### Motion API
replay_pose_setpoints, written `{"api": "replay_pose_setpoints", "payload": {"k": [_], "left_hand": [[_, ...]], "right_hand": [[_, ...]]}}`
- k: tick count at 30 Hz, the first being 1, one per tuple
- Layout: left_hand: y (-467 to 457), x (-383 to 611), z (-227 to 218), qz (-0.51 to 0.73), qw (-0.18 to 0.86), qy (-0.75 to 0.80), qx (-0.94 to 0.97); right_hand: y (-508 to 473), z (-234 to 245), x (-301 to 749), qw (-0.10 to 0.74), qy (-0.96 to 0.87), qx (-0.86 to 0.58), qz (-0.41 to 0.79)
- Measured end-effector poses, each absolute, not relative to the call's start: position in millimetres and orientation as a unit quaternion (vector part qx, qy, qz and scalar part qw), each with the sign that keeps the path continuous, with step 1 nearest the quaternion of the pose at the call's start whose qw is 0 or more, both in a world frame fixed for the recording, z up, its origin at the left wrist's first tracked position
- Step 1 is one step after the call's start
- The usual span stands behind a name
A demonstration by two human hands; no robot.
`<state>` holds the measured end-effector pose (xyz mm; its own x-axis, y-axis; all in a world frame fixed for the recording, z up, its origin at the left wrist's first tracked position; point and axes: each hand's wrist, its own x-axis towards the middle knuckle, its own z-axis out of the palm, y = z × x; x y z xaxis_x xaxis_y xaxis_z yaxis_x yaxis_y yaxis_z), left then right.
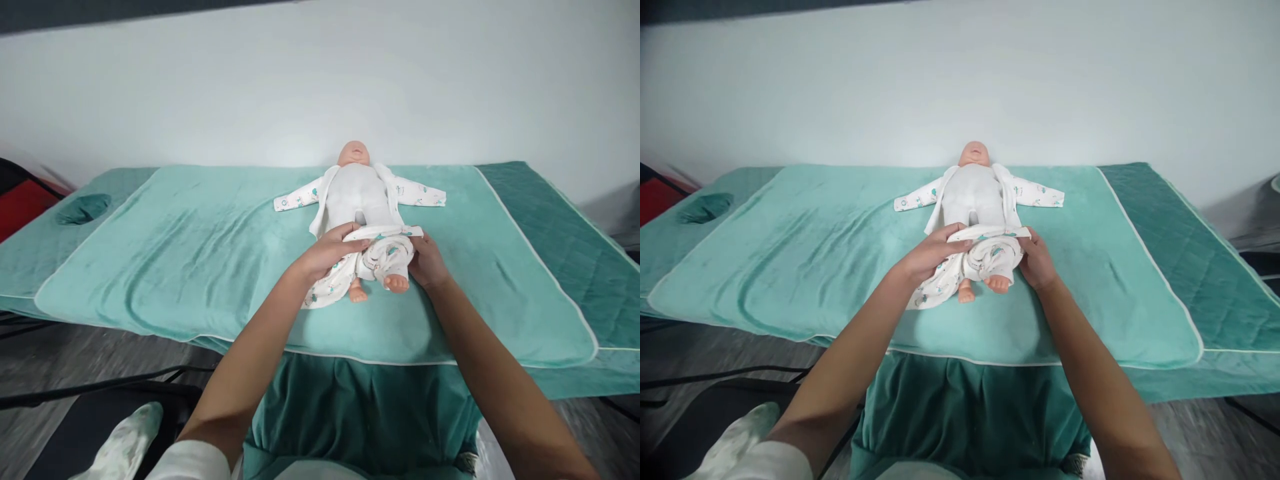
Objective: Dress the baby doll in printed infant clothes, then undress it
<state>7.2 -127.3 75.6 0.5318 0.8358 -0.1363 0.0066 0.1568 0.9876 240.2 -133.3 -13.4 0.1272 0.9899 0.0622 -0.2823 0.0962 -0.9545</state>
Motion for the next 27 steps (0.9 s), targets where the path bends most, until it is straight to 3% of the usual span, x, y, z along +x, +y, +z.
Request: {"api": "replay_pose_setpoints", "payload": {"k": [3,7,9,13,16,19,24,27], "left_hand": [[-132,-6,81,0.269,0.615,0.385,0.633],[-137,-16,79,0.305,0.638,0.38,0.596],[-137,-13,76,0.351,0.648,0.376,0.562],[-133,5,75,0.407,0.635,0.358,0.551],[-130,14,78,0.44,0.601,0.347,0.57],[-129,9,81,0.421,0.578,0.368,0.594],[-131,-14,73,0.282,0.608,0.345,0.657],[-128,-18,62,0.323,0.627,0.358,0.612]], "right_hand": [[-134,-16,238,0.638,-0.403,-0.446,0.481],[-144,6,234,0.607,-0.494,-0.453,0.427],[-150,32,229,0.554,-0.58,-0.441,0.404],[-153,83,209,0.359,-0.712,-0.466,0.383],[-145,97,195,0.304,-0.719,-0.488,0.391],[-139,94,190,0.325,-0.679,-0.487,0.442],[-135,82,193,0.451,-0.54,-0.457,0.545],[-134,77,191,0.455,-0.506,-0.426,0.596]]}}
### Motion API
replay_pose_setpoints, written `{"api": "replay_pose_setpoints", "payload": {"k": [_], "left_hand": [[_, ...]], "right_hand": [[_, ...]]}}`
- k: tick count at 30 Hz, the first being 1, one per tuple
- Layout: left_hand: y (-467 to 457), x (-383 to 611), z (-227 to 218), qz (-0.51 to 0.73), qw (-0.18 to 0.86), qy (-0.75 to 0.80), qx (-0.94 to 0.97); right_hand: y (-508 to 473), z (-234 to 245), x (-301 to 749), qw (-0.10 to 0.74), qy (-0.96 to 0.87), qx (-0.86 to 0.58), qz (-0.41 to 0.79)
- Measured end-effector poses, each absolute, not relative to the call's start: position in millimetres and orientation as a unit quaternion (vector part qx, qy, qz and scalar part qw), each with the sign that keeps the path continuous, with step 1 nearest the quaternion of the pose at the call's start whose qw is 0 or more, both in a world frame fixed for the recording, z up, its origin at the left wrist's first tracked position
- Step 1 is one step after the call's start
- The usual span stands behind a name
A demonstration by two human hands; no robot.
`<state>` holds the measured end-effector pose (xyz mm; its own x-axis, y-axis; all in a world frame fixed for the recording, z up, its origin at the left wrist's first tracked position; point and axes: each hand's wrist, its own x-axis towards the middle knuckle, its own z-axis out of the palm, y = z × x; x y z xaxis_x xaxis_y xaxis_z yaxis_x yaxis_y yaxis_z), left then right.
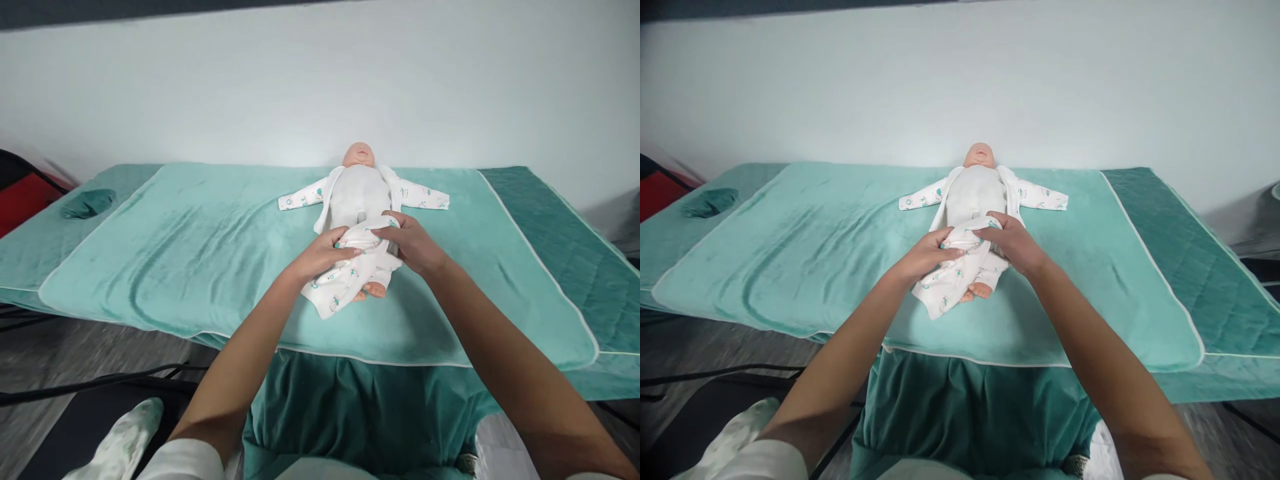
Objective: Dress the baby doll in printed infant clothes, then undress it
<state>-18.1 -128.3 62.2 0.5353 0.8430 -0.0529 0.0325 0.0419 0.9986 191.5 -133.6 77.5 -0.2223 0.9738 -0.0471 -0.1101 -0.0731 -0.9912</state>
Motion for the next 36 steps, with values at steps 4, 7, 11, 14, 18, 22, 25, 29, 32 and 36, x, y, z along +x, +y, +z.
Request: {"api": "replay_pose_setpoints", "payload": {"k": [4,7,11,14,18,22,25,29,32,36], "left_hand": [[-120,-8,50,0.413,0.633,0.359,0.547],[-114,3,46,0.457,0.606,0.383,0.526],[-113,6,44,0.46,0.609,0.404,0.505],[-120,-4,47,0.421,0.629,0.381,0.532],[-131,-18,50,0.35,0.625,0.346,0.606],[-133,-15,44,0.397,0.658,0.358,0.53],[-127,-5,37,0.498,0.677,0.355,0.409],[-120,6,32,0.543,0.684,0.348,0.342],[-120,5,31,0.53,0.684,0.359,0.349],[-126,-2,33,0.484,0.69,0.355,0.404]], "right_hand": [[-131,77,189,0.39,-0.559,-0.406,0.609],[-131,79,188,0.308,-0.622,-0.416,0.588],[-135,79,185,0.245,-0.649,-0.45,0.562],[-136,74,182,0.332,-0.606,-0.449,0.566],[-133,64,177,0.437,-0.554,-0.444,0.552],[-131,60,173,0.448,-0.554,-0.45,0.54],[-132,66,173,0.362,-0.607,-0.464,0.533],[-133,77,173,0.221,-0.677,-0.465,0.526],[-132,77,171,0.271,-0.619,-0.474,0.564],[-128,68,168,0.42,-0.496,-0.44,0.62]]}}
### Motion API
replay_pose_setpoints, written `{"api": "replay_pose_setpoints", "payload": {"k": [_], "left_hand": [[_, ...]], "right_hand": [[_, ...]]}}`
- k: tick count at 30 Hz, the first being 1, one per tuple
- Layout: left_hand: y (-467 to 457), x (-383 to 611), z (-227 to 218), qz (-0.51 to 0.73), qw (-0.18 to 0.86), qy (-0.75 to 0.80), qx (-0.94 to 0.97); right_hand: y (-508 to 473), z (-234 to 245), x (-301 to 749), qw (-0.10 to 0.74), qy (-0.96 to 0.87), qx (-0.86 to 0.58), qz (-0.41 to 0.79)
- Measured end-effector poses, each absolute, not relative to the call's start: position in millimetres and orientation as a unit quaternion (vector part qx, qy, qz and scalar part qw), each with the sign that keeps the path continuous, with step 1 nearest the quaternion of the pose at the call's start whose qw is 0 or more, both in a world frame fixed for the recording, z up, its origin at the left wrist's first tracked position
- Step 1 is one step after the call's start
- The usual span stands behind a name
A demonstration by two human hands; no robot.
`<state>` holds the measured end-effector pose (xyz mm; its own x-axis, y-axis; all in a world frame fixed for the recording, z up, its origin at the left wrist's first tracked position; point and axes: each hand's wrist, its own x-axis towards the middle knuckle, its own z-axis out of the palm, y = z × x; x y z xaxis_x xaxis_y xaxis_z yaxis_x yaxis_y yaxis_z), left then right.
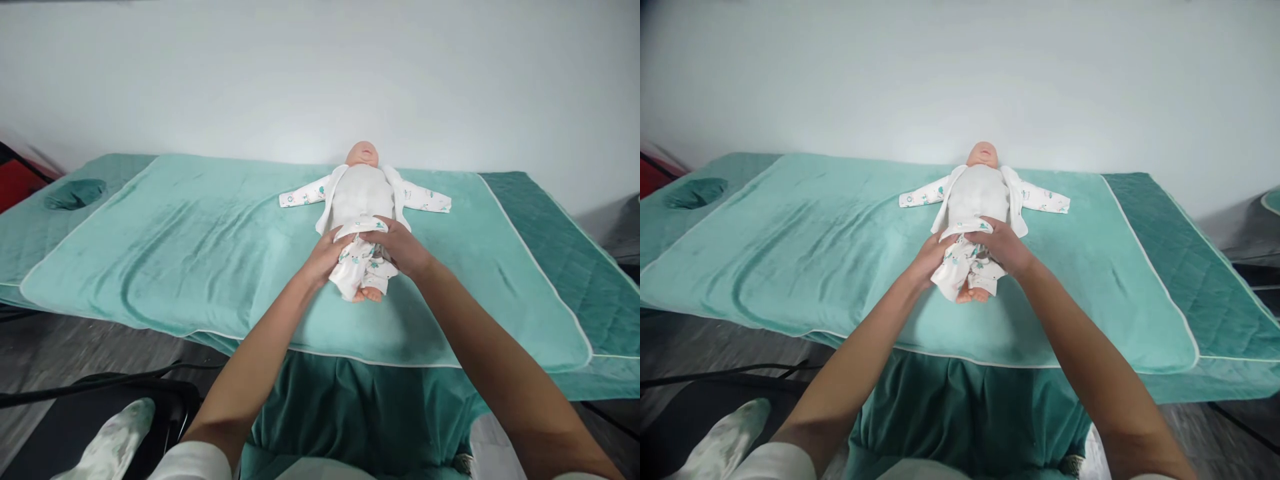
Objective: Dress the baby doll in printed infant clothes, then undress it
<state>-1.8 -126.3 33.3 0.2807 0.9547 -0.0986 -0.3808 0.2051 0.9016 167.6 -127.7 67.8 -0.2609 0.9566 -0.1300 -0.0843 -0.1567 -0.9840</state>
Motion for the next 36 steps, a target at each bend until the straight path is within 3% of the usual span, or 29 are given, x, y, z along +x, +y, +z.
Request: {"api": "replay_pose_setpoints", "payload": {"k": [5,8,17,24,31,36], "left_hand": [[-134,-5,39,0.424,0.722,0.319,0.444],[-132,0,39,0.466,0.73,0.312,0.391],[-127,9,39,0.529,0.753,0.274,0.279],[-128,7,40,0.51,0.776,0.265,0.261],[-133,-5,40,0.414,0.776,0.3,0.37],[-134,-5,42,0.414,0.756,0.323,0.391]], "right_hand": [[-126,60,165,0.465,-0.472,-0.435,0.609],[-128,58,165,0.463,-0.498,-0.45,0.579],[-130,63,178,0.318,-0.536,-0.431,0.652],[-132,61,177,0.357,-0.487,-0.401,0.689],[-126,51,175,0.469,-0.433,-0.371,0.675],[-129,50,171,0.481,-0.451,-0.366,0.657]]}}
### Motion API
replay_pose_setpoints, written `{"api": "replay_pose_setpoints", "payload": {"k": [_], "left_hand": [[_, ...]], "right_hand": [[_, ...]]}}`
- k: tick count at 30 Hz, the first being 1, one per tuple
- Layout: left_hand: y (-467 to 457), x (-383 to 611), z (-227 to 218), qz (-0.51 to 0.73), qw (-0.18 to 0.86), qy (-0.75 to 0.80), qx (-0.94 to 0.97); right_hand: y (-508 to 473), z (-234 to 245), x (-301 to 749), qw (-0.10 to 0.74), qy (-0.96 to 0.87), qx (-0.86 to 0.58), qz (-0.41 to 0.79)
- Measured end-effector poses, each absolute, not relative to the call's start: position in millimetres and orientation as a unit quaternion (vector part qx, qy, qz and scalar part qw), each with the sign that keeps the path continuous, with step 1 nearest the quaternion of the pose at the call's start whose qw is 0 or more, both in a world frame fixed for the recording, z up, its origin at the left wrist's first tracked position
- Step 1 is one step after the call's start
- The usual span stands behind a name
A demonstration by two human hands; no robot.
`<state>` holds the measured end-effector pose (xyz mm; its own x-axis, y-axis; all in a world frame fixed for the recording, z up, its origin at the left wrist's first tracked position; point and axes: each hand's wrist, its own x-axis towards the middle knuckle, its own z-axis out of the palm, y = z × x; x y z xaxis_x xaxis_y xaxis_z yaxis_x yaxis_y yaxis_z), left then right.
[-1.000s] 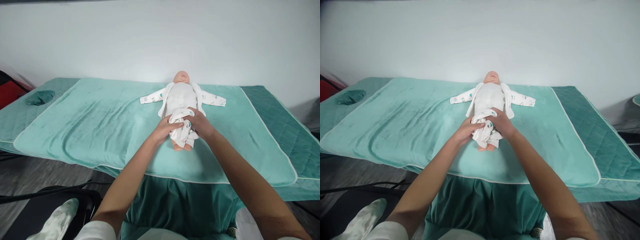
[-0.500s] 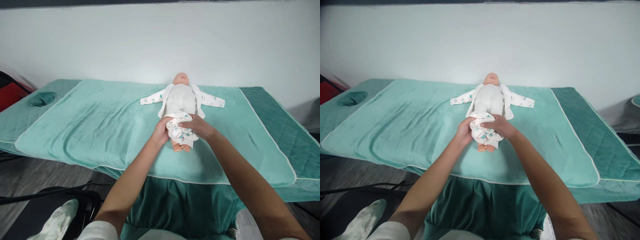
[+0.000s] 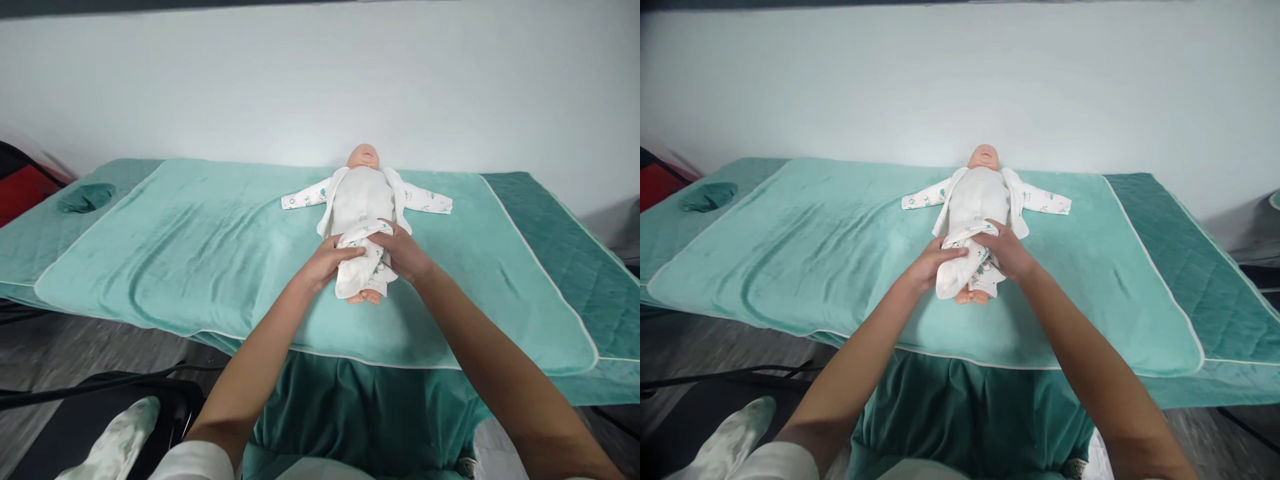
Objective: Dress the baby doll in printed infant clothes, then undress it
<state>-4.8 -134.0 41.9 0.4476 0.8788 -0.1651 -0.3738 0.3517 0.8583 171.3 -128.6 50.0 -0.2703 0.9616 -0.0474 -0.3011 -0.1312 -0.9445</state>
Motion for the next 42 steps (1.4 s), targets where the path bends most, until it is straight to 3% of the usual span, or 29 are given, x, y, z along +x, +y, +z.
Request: {"api": "replay_pose_setpoints", "payload": {"k": [4,8,19,25,30,37,42], "left_hand": [[-133,5,41,0.526,0.725,0.292,0.334],[-135,9,40,0.551,0.717,0.299,0.305],[-135,2,35,0.494,0.74,0.305,0.339],[-136,-5,36,0.404,0.755,0.313,0.411],[-135,-4,38,0.425,0.755,0.297,0.401],[-140,1,37,0.488,0.775,0.272,0.296],[-159,-2,38,0.506,0.757,0.296,0.288]], "right_hand": [[-134,58,174,0.392,-0.535,-0.384,0.642],[-136,67,178,0.285,-0.567,-0.408,0.657],[-130,56,174,0.399,-0.471,-0.365,0.697],[-127,52,171,0.452,-0.447,-0.374,0.676],[-130,51,172,0.427,-0.485,-0.396,0.652],[-132,63,180,0.274,-0.554,-0.417,0.667],[-133,65,172,0.29,-0.604,-0.427,0.607]]}}
